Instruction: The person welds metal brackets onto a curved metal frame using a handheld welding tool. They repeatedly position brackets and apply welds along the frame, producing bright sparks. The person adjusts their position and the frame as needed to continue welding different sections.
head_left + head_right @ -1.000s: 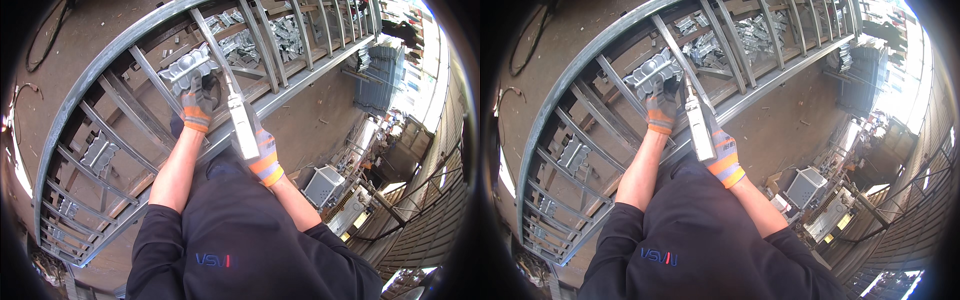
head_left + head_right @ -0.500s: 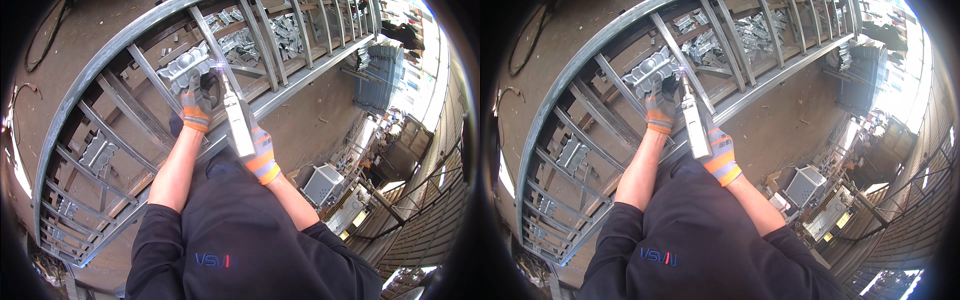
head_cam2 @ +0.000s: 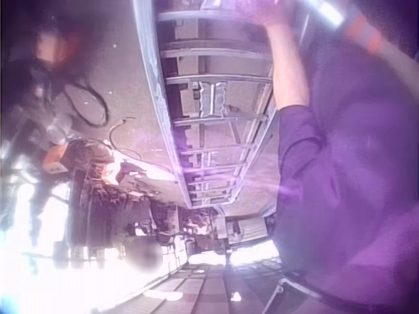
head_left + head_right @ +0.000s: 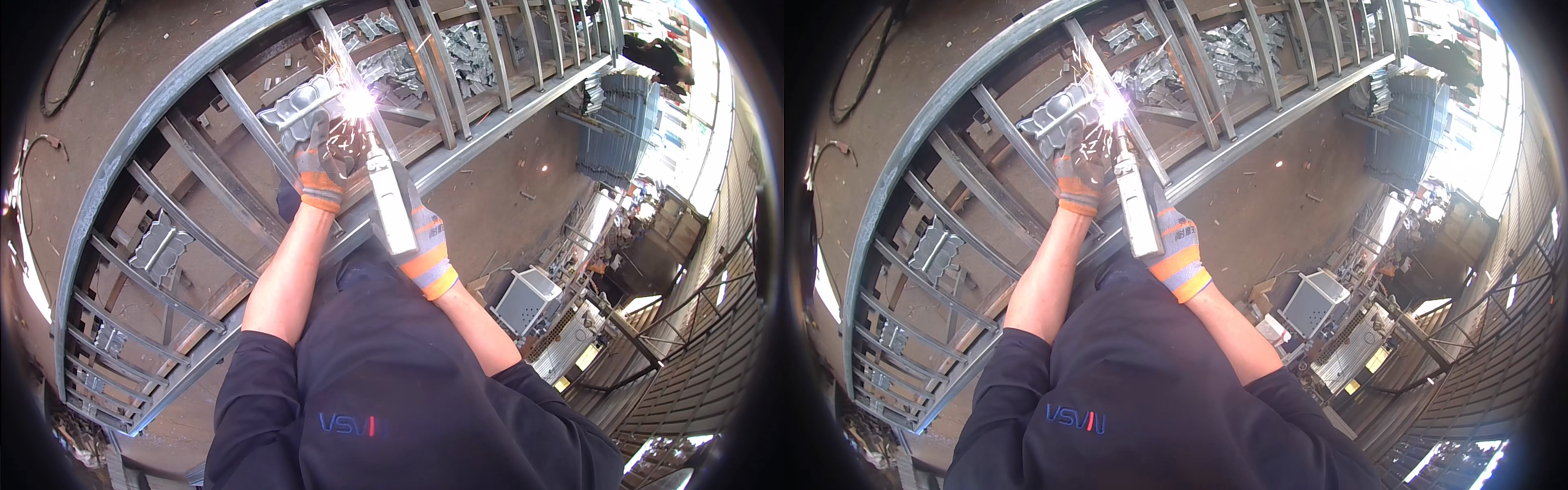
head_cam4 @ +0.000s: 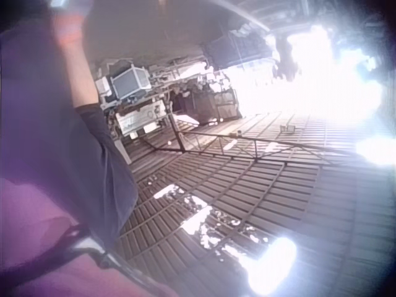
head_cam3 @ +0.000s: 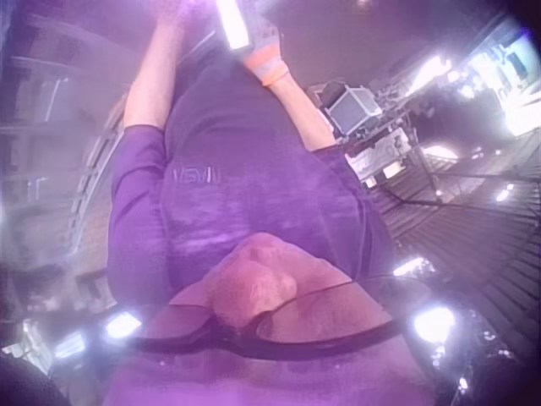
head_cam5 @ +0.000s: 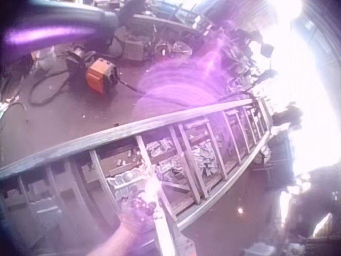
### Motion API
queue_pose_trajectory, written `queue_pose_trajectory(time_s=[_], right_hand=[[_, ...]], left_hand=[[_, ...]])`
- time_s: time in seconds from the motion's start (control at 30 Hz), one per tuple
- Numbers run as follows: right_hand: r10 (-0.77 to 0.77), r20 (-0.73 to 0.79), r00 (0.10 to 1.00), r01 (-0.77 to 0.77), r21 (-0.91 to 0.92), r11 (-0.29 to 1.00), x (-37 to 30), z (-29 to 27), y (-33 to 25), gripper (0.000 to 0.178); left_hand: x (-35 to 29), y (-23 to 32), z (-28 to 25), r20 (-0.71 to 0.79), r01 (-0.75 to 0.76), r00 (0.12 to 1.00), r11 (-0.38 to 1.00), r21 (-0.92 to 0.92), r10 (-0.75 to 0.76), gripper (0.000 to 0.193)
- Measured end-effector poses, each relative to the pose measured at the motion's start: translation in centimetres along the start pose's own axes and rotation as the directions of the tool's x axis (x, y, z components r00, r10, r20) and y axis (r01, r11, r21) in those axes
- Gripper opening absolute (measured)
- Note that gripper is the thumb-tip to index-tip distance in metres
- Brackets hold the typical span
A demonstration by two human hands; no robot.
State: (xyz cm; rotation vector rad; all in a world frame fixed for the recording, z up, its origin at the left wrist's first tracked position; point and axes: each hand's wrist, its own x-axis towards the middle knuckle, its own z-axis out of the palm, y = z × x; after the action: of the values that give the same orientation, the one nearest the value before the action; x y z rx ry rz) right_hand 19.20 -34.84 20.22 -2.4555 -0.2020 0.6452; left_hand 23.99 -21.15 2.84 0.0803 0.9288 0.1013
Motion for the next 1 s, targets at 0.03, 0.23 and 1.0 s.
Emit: queue_pose_trajectory(time_s=[0.03,0.23,1.0], right_hand=[[-0.006,-0.002,1.0,0.006,-0.02,1.0,0.0,0.0,0.0,0.053],[0.005,0.011,1.0,-0.005,-0.075,0.997,0.0,-0.1,-0.4,0.052],[-0.104,0.037,0.994,0.103,0.026,0.994,-0.6,-3.2,-2.0,0.062]], left_hand=[[0.0,0.0,0.1,0.035,-0.041,0.999,0.998,0.051,0.039,0.028],[0.1,-0.1,0.3,0.007,-0.051,0.999,0.995,0.085,0.051,0.023],[-11.0,7.2,-2.2,0.246,-0.385,0.922,0.628,0.677,0.3,0.049]])
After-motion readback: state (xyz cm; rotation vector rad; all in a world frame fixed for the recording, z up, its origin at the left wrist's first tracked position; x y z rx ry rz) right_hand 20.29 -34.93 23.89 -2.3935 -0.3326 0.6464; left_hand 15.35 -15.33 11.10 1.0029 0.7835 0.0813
